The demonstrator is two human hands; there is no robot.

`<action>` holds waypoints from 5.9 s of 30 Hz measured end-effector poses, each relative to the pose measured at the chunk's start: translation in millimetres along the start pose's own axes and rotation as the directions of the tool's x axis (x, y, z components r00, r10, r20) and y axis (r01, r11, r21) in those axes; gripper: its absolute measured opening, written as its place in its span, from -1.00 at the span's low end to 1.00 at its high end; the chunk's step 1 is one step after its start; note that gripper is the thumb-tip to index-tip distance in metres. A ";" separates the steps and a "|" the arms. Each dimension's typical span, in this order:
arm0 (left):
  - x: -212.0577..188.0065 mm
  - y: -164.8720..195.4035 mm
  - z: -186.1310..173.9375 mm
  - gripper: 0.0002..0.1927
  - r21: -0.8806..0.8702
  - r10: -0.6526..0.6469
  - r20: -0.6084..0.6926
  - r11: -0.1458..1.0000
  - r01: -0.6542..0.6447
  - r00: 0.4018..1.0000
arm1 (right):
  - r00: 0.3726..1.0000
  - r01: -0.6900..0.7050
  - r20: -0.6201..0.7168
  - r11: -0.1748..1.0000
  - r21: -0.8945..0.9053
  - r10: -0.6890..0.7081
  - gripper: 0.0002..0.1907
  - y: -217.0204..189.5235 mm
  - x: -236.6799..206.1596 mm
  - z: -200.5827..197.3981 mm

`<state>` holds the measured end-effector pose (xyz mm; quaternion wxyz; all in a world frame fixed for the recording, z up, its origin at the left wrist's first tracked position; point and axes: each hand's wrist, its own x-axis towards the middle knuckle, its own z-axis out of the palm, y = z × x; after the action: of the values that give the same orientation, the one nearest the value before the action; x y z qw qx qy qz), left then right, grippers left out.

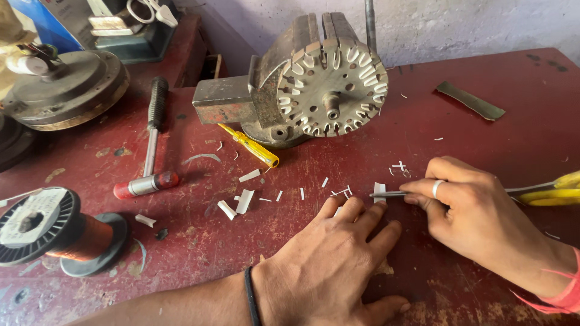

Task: The person cuts small white plastic strips with scissors and inserts them into the slots of a motor rotor held in a bench vise. The person uses a screwdriver to adjust the pieces and continues inserting more strips into the rotor.

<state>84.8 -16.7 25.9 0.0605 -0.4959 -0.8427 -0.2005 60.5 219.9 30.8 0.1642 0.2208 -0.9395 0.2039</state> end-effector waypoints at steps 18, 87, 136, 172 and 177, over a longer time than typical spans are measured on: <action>-9.6 25.6 -9.3 -0.24 0.093 0.052 -0.095 0.995 -0.043 0.994 | 0.980 0.049 -0.195 0.999 -0.009 -0.050 -0.86 -12.3 -22.0 -18.9; -4.9 -22.7 44.0 -0.62 -0.025 0.123 -0.265 0.991 -0.134 0.956 | 0.877 0.474 -0.123 0.878 0.065 -0.465 -0.94 -147.7 56.8 15.6; 1.5 -22.1 5.1 -0.56 -0.265 0.043 -0.125 0.961 -0.075 0.991 | 0.965 -0.004 -0.175 0.683 0.730 0.193 -0.73 24.3 -8.9 -4.4; 28.1 -56.0 16.4 -0.63 -0.239 -0.056 -0.156 0.971 0.017 0.986 | 0.971 -0.216 0.126 0.515 0.830 0.204 -0.88 51.3 -17.2 15.6; 39.7 -61.4 17.7 -0.67 -0.179 -0.128 -0.032 0.976 0.121 0.991 | 0.927 -0.376 0.287 0.615 0.694 0.243 -0.88 57.6 -12.1 15.5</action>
<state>13.8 -3.7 4.7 0.0219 -0.4411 -0.8496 -0.2884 39.7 264.2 -5.3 -0.0546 0.1181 -0.8100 0.5718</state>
